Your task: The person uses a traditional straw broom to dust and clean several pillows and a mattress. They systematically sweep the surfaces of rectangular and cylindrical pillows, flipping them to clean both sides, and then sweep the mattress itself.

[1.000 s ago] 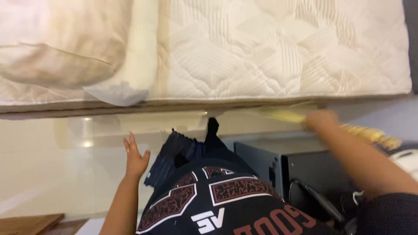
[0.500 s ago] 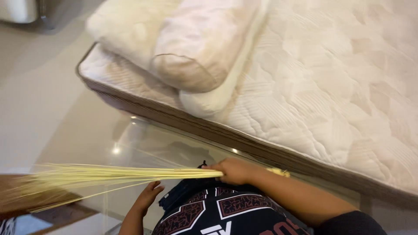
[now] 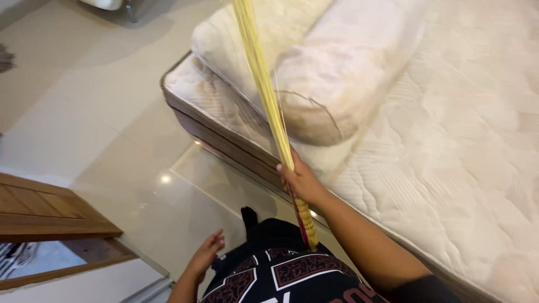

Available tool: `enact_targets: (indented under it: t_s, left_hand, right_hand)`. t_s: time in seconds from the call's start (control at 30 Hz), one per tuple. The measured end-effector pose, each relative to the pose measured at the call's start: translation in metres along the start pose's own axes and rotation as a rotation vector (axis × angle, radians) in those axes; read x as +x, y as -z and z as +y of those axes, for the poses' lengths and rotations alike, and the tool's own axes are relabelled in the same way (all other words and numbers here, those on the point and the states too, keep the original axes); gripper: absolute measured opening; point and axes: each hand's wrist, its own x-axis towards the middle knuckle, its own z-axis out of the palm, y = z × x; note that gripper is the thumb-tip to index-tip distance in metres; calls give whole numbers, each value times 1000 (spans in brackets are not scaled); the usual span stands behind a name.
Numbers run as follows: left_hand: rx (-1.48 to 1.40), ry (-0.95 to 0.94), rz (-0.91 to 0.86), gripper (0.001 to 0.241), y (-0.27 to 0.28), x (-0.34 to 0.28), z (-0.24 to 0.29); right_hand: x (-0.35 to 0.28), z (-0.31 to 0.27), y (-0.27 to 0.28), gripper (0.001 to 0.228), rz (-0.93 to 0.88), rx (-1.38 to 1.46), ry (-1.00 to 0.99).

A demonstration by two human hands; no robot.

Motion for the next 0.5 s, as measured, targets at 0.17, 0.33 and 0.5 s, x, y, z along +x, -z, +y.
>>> enact_targets:
  t_s: [0.17,0.33,0.5]
  left_hand:
    - [-14,59,61,62,41,15,8]
    - [-74,82,189,60,85,35,32]
    - [41,37,275,59,112,32,96]
  right_hand:
    - [121,100,-51,47,-152,-226,-175]
    - [159,64,-67,79,-350,-479,-57]
    - [235,157,-97,35,-368,-343,-189]
